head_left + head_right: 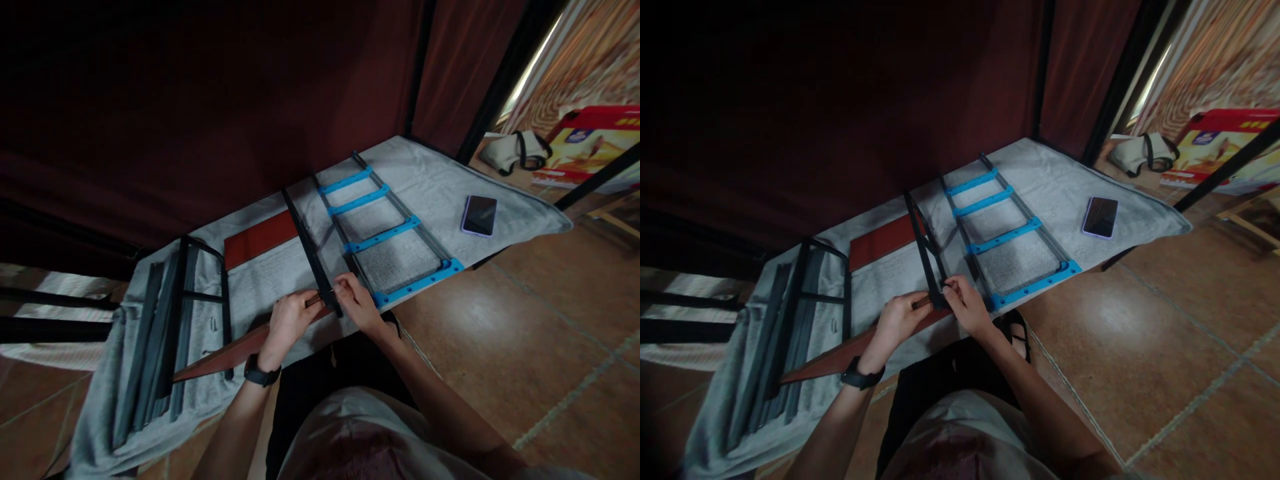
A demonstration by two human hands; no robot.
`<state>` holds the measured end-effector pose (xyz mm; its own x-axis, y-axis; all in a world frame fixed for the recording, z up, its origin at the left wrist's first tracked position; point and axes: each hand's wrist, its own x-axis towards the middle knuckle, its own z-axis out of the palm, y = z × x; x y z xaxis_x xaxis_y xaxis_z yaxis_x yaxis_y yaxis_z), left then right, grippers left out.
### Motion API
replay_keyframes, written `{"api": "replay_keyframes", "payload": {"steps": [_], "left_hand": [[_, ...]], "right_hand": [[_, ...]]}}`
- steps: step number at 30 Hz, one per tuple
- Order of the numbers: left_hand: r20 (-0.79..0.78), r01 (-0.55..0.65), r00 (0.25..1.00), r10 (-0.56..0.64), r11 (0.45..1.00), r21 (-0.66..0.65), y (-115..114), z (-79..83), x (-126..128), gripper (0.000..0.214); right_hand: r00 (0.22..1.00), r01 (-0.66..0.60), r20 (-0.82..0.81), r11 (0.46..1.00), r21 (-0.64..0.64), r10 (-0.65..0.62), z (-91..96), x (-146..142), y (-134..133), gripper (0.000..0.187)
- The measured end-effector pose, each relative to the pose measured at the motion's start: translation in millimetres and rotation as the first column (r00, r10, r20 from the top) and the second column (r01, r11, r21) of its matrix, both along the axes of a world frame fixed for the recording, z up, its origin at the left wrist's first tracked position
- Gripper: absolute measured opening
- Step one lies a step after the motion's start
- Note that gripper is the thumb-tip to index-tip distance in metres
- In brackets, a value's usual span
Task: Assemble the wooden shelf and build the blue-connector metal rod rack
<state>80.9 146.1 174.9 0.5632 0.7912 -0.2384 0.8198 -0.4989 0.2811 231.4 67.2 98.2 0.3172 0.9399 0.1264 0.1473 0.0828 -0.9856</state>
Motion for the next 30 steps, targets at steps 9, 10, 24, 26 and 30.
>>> {"api": "replay_keyframes", "payload": {"steps": [9,10,24,26,30], "left_hand": [[-0.056,0.058,0.997,-0.055,0.997,0.043,2,-2.7,-2,0.026],[-0.064,0.061,0.996,-0.059,0.997,0.038,2,-3.0,-2,0.026],[-0.002,0.092,0.996,-0.092,0.996,0.014,0,1.7,-5,0.022],[0.015,0.098,0.995,-0.098,0.995,-0.002,0,3.5,-5,0.021],[0.037,0.080,0.996,-0.079,0.997,-0.025,0,5.2,-4,0.020]], "right_hand": [[0.940,-0.039,0.339,0.999,-0.033,0.048,1.4,-2,13,0.037],[0.939,-0.011,0.343,0.998,-0.060,0.031,1.3,-4,14,0.040],[0.979,-0.001,0.202,1.000,0.028,-0.005,0.9,-3,1,0.024],[0.959,-0.010,0.282,1.000,0.028,0.002,0.0,-1,3,0.026],[0.945,0.004,0.328,0.999,-0.051,0.013,-1.6,-3,8,0.038]]}}
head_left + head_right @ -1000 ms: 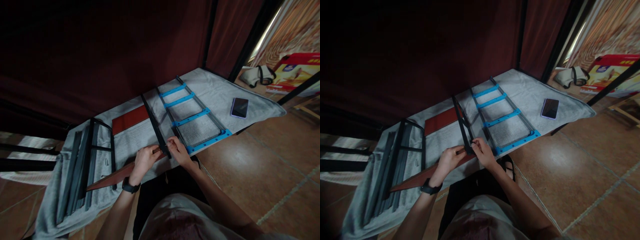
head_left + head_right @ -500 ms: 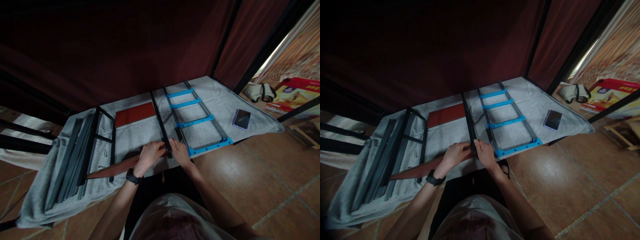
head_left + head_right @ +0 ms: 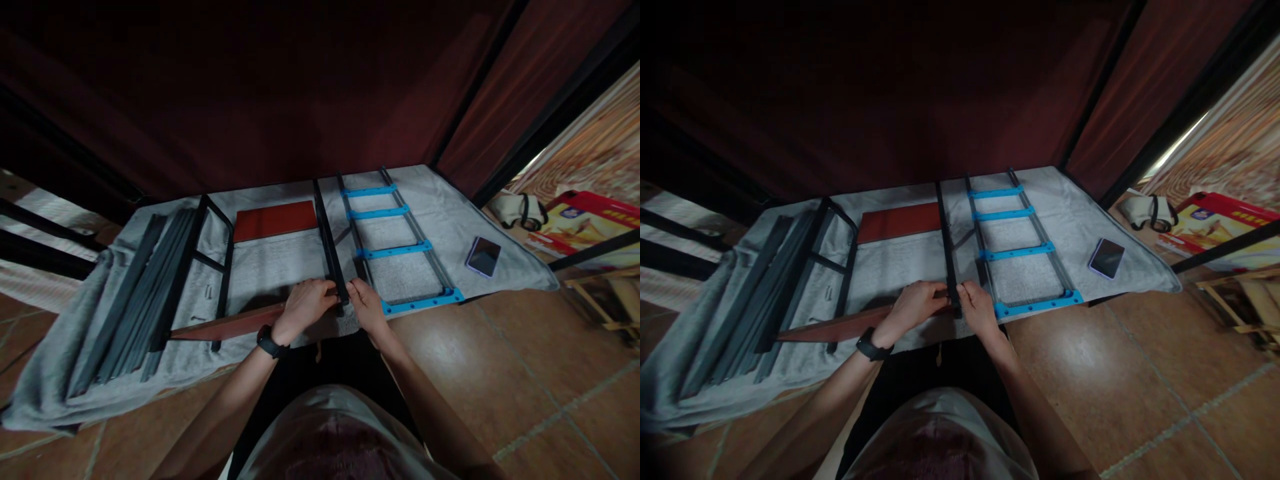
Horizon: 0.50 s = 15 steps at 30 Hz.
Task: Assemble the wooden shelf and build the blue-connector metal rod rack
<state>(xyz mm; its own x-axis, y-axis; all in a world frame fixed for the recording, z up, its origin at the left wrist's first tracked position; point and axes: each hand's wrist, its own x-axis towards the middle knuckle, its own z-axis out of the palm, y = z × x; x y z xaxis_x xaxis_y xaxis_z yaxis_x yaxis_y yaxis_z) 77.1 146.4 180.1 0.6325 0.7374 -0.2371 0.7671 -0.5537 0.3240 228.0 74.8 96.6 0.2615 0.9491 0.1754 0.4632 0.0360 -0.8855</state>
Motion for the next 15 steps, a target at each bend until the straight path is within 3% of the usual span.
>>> {"api": "replay_keyframes", "payload": {"steps": [6,11,15], "left_hand": [[0.013,0.005,1.000,-0.005,1.000,0.017,-1,-4.2,-2,0.022],[0.034,0.019,0.999,-0.020,0.999,0.032,-1,-7.5,-5,0.023],[0.034,0.022,0.999,-0.023,0.999,0.038,-2,-7.6,-5,0.023]], "right_hand": [[0.995,0.050,-0.087,0.997,-0.066,-0.056,-1.2,-6,-4,0.042],[0.981,0.022,-0.192,1.000,0.005,-0.021,-0.7,-3,-11,0.026],[0.996,-0.022,-0.082,0.999,0.034,0.025,-1.5,3,-8,0.022]]}}
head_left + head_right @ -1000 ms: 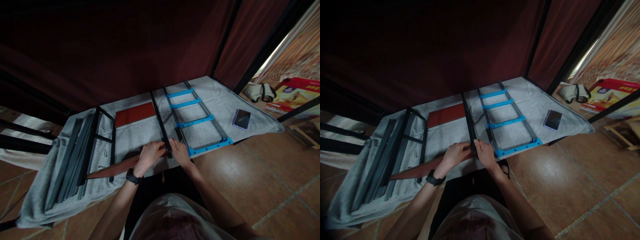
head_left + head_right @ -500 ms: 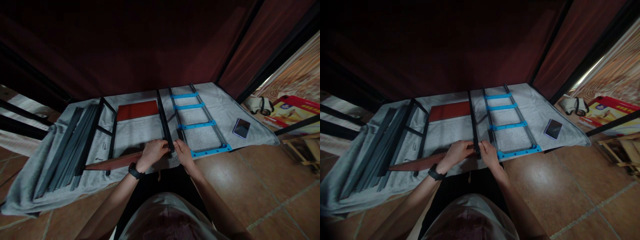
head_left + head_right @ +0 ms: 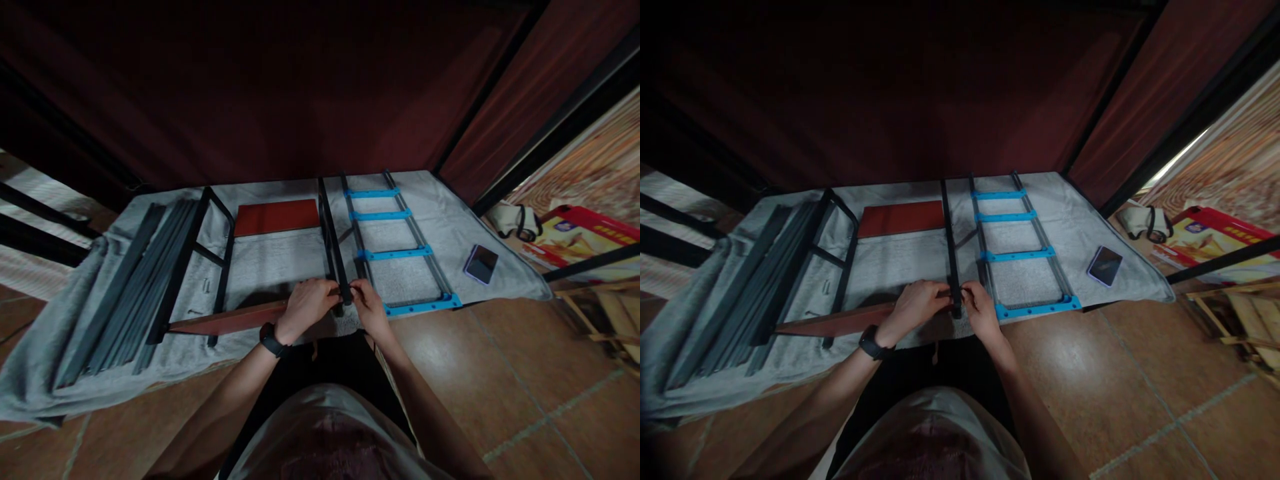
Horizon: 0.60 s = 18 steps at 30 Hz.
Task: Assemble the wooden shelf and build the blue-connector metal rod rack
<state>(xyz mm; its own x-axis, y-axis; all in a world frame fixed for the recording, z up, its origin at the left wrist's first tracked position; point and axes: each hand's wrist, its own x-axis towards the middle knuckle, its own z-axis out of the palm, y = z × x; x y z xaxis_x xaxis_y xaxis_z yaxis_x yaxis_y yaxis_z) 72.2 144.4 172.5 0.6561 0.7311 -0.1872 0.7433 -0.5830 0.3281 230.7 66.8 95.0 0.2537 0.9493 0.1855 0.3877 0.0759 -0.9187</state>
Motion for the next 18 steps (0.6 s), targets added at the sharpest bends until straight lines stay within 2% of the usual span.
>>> {"api": "replay_keyframes", "payload": {"steps": [4,9,11,14,18], "left_hand": [[-0.004,-0.001,1.000,0.001,1.000,0.001,-1,1.1,1,0.022],[0.005,-0.024,1.000,0.024,0.999,-0.030,-2,4.7,2,0.019],[0.005,-0.043,0.999,0.043,0.998,-0.051,-1,6.3,2,0.019],[0.009,-0.057,0.998,0.058,0.996,-0.062,-2,7.4,1,0.019],[0.021,-0.037,0.999,0.038,0.998,-0.043,-2,6.3,1,0.020]], "right_hand": [[0.999,-0.016,0.051,0.998,-0.060,0.019,-1.2,2,6,0.033],[0.993,-0.012,-0.118,0.989,-0.151,-0.006,0.4,-3,11,0.045],[0.990,-0.015,-0.137,0.985,-0.171,-0.009,2.2,-5,9,0.046],[0.993,0.007,-0.113,0.988,-0.157,-0.025,3.8,-4,3,0.042],[0.986,-0.007,-0.166,0.997,-0.074,-0.006,1.8,0,-2,0.025]]}}
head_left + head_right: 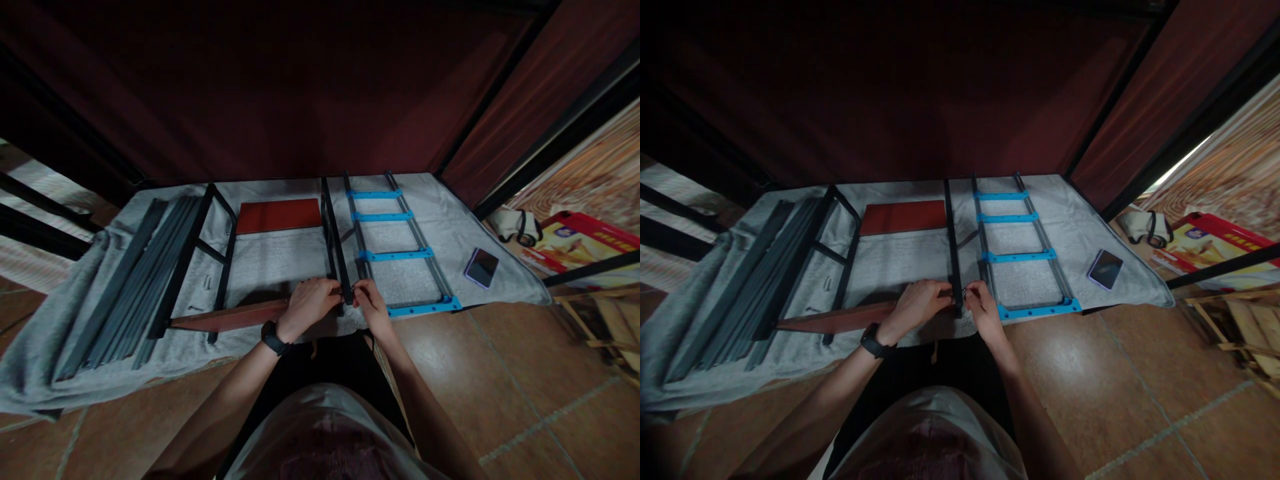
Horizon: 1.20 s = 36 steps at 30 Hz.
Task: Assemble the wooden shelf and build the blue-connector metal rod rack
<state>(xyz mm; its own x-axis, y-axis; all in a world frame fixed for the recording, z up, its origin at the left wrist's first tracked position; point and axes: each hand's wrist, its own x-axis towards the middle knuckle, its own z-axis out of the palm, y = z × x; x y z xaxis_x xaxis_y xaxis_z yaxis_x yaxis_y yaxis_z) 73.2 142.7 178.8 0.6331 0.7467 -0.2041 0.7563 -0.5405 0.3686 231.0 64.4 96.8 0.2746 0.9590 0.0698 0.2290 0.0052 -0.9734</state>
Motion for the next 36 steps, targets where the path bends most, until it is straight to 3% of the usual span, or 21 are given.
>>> {"api": "replay_keyframes", "payload": {"steps": [8,13,16,20,25,30,36], "left_hand": [[-0.021,0.004,1.000,-0.003,1.000,0.028,-3,-1.2,0,0.019],[-0.026,0.034,0.999,-0.033,0.997,0.063,-3,-4.7,-1,0.020],[-0.024,0.049,0.999,-0.048,0.996,0.074,-2,-6.8,-1,0.020],[-0.027,0.048,0.999,-0.046,0.996,0.073,-2,-7.5,-1,0.020],[-0.018,0.035,0.999,-0.033,0.997,0.062,-2,-6.2,-2,0.020],[-0.008,0.031,1.000,-0.031,0.998,0.051,-2,-7.3,-2,0.021],[-0.033,0.048,0.998,-0.046,0.996,0.072,-3,-7.0,-1,0.020]], "right_hand": [[0.985,-0.048,0.168,0.999,0.012,0.045,-6.5,1,3,0.022],[0.960,-0.068,0.273,0.998,0.002,0.065,1.0,4,5,0.024],[0.989,-0.088,0.116,0.994,-0.063,0.095,7.4,2,11,0.036],[0.994,-0.036,-0.106,0.991,-0.127,0.023,10.7,-6,16,0.044],[1.000,-0.006,0.001,0.998,-0.059,0.006,8.2,-4,9,0.036],[0.996,-0.059,0.065,0.998,0.002,0.059,7.5,2,4,0.023],[0.974,-0.092,0.204,0.996,-0.018,0.094,8.1,3,9,0.028]]}}
